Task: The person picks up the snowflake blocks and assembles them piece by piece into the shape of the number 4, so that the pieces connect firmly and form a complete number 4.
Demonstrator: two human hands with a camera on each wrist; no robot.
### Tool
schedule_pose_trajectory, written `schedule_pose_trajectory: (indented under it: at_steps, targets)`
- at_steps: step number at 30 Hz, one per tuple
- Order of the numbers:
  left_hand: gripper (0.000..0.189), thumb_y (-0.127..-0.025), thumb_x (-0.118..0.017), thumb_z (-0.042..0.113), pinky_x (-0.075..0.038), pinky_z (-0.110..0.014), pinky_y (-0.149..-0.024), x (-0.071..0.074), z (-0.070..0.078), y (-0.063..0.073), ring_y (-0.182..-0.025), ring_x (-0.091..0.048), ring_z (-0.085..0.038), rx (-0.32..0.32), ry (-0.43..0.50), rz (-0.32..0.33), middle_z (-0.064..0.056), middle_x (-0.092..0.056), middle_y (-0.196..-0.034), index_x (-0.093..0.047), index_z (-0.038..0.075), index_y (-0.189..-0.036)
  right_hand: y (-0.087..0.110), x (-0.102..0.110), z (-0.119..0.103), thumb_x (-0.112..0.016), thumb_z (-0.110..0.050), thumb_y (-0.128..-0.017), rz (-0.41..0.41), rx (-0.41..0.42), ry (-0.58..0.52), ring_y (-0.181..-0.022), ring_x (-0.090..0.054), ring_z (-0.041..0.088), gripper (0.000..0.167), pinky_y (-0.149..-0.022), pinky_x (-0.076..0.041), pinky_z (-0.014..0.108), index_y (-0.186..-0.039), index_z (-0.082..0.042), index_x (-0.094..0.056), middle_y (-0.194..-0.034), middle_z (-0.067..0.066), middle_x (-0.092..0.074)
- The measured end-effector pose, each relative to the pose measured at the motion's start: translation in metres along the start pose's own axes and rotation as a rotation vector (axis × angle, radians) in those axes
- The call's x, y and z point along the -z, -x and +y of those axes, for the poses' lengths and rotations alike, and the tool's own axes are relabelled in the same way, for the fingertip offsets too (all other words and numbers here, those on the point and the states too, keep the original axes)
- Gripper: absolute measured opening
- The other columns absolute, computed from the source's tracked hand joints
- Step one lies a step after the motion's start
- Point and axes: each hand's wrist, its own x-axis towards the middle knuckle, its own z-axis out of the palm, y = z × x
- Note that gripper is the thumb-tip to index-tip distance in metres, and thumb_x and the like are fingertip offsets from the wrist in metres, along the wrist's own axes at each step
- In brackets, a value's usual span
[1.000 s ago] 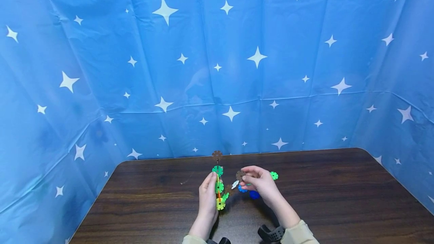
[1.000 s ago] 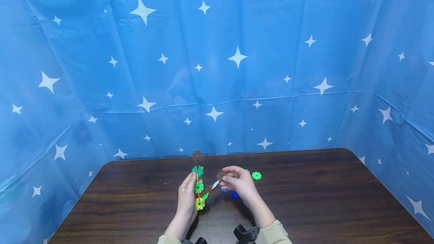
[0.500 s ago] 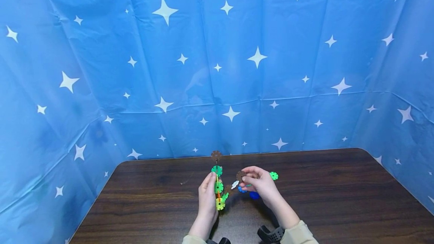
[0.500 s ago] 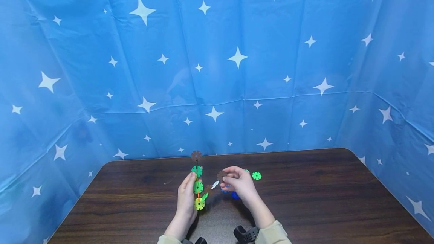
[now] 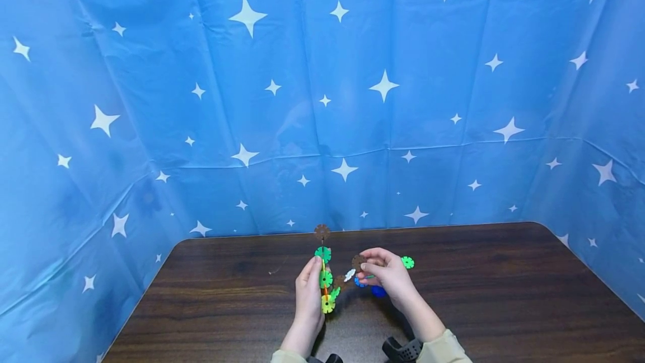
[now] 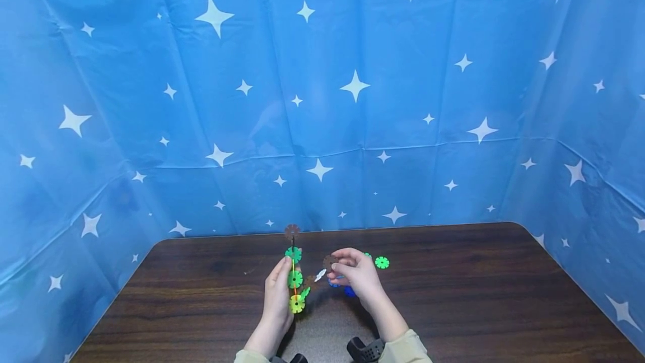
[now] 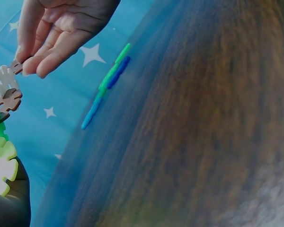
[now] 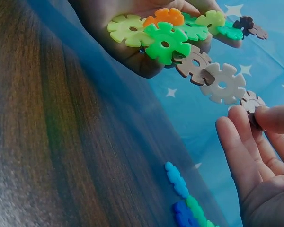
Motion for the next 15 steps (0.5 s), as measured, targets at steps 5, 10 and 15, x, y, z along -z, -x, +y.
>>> schedule_pose_trajectory:
  at_steps: [5, 10, 15]
  targets:
    - [0.027, -0.101, -0.052, 0.031, -0.039, -0.02, -0.049, -0.0006, 0.0007, -0.0003, -0.054, -0.045, -0.008, 0.0, 0.004, -0.008, -0.001, -0.054, -0.074, -0.063, 0.011, -0.087, 0.0024, -0.0004, -0.0027, -0.061, 0.001, -0.091, 0.001, 0.011, -0.004, -0.077, -0.069, 0.029, 0.03, -0.075, -0.056, 0.046, -0.119, 0.01, -0.054, -0.083, 0.01, -0.062]
    - [0.027, -0.101, -0.052, 0.032, -0.041, -0.021, -0.051, -0.0011, 0.0022, 0.0012, -0.057, -0.047, -0.008, 0.015, 0.002, 0.002, -0.001, -0.055, -0.076, -0.065, 0.01, -0.092, 0.002, -0.0006, -0.002, -0.062, 0.0, -0.091, -0.009, 0.01, -0.013, -0.078, -0.069, 0.031, 0.031, -0.075, -0.056, 0.046, -0.12, 0.01, -0.054, -0.083, 0.009, -0.062]
    - [0.026, -0.102, -0.051, 0.03, -0.04, -0.021, -0.051, -0.0011, 0.0009, 0.0012, -0.058, -0.047, -0.008, 0.01, 0.009, 0.004, -0.001, -0.055, -0.076, -0.065, 0.01, -0.092, 0.0012, -0.0002, 0.0004, -0.061, 0.0, -0.092, -0.002, 0.009, -0.004, -0.077, -0.069, 0.029, 0.03, -0.076, -0.055, 0.046, -0.12, 0.01, -0.054, -0.084, 0.01, -0.063]
